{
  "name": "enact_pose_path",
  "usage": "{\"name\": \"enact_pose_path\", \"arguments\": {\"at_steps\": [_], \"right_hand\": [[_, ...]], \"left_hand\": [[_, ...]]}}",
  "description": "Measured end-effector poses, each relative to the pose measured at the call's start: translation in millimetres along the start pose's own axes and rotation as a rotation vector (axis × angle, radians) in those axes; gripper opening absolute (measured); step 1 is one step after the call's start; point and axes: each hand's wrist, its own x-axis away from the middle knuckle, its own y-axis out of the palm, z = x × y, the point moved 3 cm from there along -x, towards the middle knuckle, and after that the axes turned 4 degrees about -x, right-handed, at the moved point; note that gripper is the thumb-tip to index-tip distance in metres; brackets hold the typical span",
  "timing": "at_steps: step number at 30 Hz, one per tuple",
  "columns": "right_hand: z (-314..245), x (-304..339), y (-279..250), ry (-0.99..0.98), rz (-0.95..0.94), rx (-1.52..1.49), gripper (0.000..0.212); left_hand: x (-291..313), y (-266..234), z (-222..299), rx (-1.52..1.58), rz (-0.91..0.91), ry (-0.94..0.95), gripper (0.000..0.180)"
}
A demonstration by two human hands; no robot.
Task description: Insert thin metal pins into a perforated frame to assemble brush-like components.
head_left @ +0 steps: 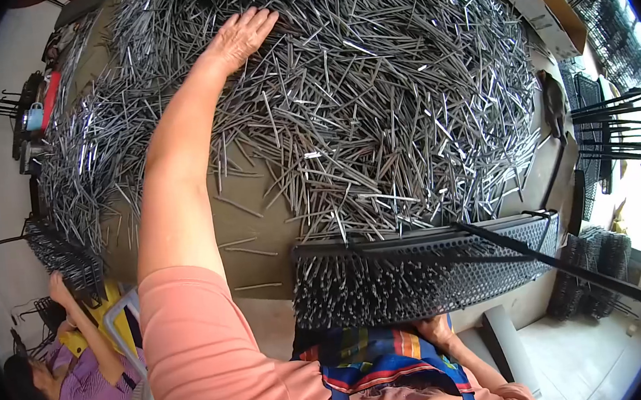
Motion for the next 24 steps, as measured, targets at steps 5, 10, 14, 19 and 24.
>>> {"name": "enact_pose_path", "arguments": {"at_steps": [5,10,14,19,24], "right_hand": [[-2,1,0,-0.077,0.036,0.081,0.029],[39,-1,16,-0.050,-0.161,0.287,0.039],[53,2,25,-0.221,-0.108,0.457,0.038],[32,-13,18,-0.045,-0.103,0.156,0.035],[29,-12,22,-0.211,0.085,0.271,0.033]], "left_hand": [[-12,9,-1,0.061,0.055,-0.030,0.066],[1,7,-4,0.099,0.042,-0.033,0.044],[-4,1,3,0.120,0.055,-0.011,0.036],[-3,-11,29,0.281,-0.091,-0.170,0.048],[2,-28,36,0.396,-0.329,-0.336,0.041]]}}
